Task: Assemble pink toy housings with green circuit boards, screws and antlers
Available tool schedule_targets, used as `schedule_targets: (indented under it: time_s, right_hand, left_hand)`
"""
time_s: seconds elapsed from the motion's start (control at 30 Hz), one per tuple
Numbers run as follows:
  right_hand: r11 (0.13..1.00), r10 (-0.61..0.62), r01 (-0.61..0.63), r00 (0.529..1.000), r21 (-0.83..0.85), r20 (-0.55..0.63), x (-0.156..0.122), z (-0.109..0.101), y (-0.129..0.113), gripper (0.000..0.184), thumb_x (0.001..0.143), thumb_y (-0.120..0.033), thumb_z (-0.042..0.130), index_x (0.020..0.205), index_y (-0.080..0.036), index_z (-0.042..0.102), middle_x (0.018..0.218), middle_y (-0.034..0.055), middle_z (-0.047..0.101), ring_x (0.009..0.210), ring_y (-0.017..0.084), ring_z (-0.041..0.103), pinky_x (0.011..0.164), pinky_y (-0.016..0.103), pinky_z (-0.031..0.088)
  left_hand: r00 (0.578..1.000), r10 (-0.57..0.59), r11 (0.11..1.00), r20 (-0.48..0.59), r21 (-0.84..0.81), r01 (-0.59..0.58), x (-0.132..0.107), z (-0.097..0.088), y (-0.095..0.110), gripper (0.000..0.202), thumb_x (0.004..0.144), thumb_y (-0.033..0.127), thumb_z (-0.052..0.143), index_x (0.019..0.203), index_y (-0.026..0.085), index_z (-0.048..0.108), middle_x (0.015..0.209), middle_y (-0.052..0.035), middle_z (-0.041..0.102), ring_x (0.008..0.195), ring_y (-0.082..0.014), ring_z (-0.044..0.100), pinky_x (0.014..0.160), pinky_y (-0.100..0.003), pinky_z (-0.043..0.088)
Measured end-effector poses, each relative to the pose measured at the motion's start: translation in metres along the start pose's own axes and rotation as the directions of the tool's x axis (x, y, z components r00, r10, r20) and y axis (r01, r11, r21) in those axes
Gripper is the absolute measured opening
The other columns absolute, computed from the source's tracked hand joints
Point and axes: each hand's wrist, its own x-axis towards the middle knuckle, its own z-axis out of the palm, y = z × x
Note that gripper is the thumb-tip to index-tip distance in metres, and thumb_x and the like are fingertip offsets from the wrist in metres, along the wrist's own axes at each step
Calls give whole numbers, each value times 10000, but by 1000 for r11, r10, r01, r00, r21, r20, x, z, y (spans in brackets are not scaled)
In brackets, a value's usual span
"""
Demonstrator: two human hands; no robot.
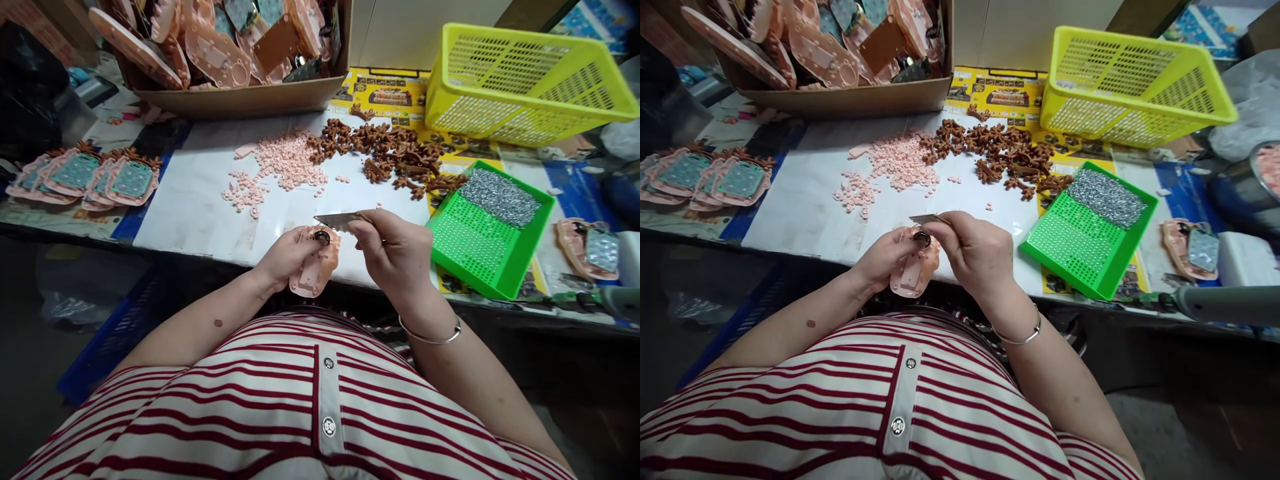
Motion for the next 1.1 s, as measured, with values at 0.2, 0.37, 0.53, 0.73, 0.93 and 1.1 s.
schedule_targets:
  time_s: [0.2,0.37,0.53,0.73,0.93,1.1]
  right_hand:
    - [983,171,-163,981,85,-95,-7,2,10,359,963,-490,578,1198,-243,689,631,-10,666,464,122,547,491,277,413]
    - [770,517,-474,856,428,18,-5,-1,15,337,880,-390,689,1180,-238,677,570,-60,589,393,98,527,392,242,423]
    - [437,611,-616,738,656,285,-3,-11,19,410,708,-530,838,847,-192,654,640,-23,674,461,106,631,444,223,538]
    - [493,406,-545,834,678,374,-8,-16,10,486,621,-346,945,973,-229,631,820,-6,770,765,135,752,740,242,626]
    - [906,242,-277,959,320,146,-7,-13,11,229,832,-417,782,933,-218,726,636,-27,650,538,104,591,540,258,498]
    - [997,-11,3,995,-73,-100,-8,-9,20,102,851,-342,771,892,-248,771,753,18,613,666,144,588,565,287,474]
  left_hand:
    - [996,-66,997,-62,-48,63,-1,-6,-2,366,685,355,859,928,130,703,824,-29,718,719,-134,648,715,-264,489]
    - [995,-71,996,-67,42,74,1,-8,-5,349,699,346,834,944,129,711,815,-28,713,716,-137,640,711,-263,486]
    - [993,-92,993,-69,66,97,3,-10,-5,296,725,315,792,953,145,711,813,-20,712,709,-138,639,695,-261,477]
    - [996,-91,995,-19,49,92,3,-9,-3,239,718,227,731,932,123,709,846,-42,725,757,-152,652,747,-273,481]
    - [994,-101,990,-34,100,104,4,-8,-2,174,744,245,724,874,134,694,804,-32,707,705,-143,635,691,-263,473]
    - [993,-115,983,-41,138,120,4,-13,-3,297,756,348,773,961,142,713,879,-44,730,747,-158,662,703,-273,498]
